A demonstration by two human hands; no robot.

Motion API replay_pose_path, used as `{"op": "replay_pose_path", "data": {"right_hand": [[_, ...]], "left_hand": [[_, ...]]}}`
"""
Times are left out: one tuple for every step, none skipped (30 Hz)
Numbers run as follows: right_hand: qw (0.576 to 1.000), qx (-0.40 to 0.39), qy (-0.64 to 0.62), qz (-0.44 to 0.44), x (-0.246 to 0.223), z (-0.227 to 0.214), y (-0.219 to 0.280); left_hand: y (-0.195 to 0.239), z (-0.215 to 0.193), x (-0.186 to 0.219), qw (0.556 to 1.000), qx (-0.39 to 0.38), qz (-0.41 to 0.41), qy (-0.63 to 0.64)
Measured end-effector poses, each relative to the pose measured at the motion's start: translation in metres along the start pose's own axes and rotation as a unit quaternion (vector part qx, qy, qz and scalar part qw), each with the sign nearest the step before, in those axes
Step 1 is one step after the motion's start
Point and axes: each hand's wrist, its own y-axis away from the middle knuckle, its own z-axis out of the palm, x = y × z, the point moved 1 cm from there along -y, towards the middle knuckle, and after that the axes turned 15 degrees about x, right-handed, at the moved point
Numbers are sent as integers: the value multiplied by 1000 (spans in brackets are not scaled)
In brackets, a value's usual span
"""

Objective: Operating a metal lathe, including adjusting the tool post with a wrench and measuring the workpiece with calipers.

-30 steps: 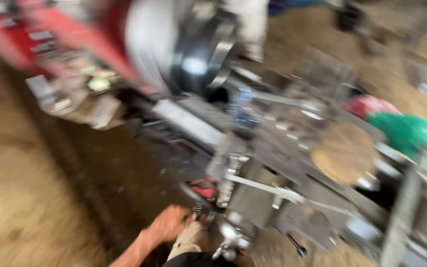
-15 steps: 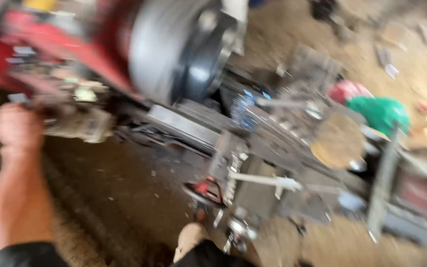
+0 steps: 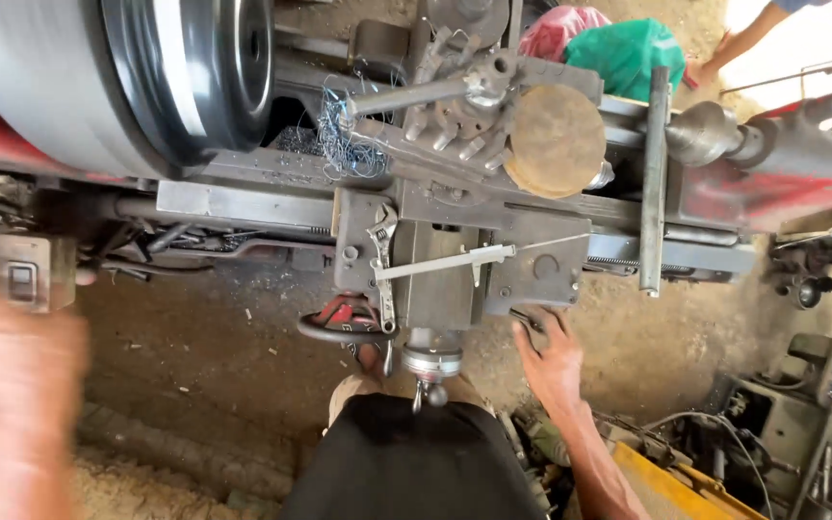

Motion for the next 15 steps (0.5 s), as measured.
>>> {"op": "replay_pose_path", "data": {"right_hand": [[1000,3,-1,-1,-10,3,-13],[995,14,3,-99,-23,7,-26],[980,24,7,-196,-36,10,-38],[980,26,8,-196,-35,18,-49],[966,4,79,-245,-35,26,-59],[944,-17,151,-291,-33,33,-71],[944,-14,155,-292,-18,43,-81],[932,-28,168,-321,-4,56,-90],[918,-43,182,-349,10,69,-99],[917,-43,177,-356,17,77,-106],[920,-63,154,-354,25,85,-113],[924,-87,136,-347,38,88,-113],[923,-92,135,-348,37,81,-114],[929,-74,119,-343,36,76,-112],[934,-57,103,-337,35,70,-111]], "left_hand": [[23,10,50,1000,3,0,2],[55,14,94,983,-104,-56,139],[93,11,132,934,-207,-108,272],[115,14,163,933,-206,-108,274],[139,18,195,879,-291,-134,354],[163,22,231,808,-372,-156,430],[172,32,247,806,-372,-154,434],[184,42,260,779,-394,-178,454],[197,52,273,751,-415,-201,473],[187,42,277,752,-409,-207,473],[178,32,282,750,-406,-217,475],[176,20,288,745,-411,-224,476],[175,16,290,743,-413,-229,474],[172,12,290,740,-391,-228,497],[170,9,290,737,-368,-228,519]]}}
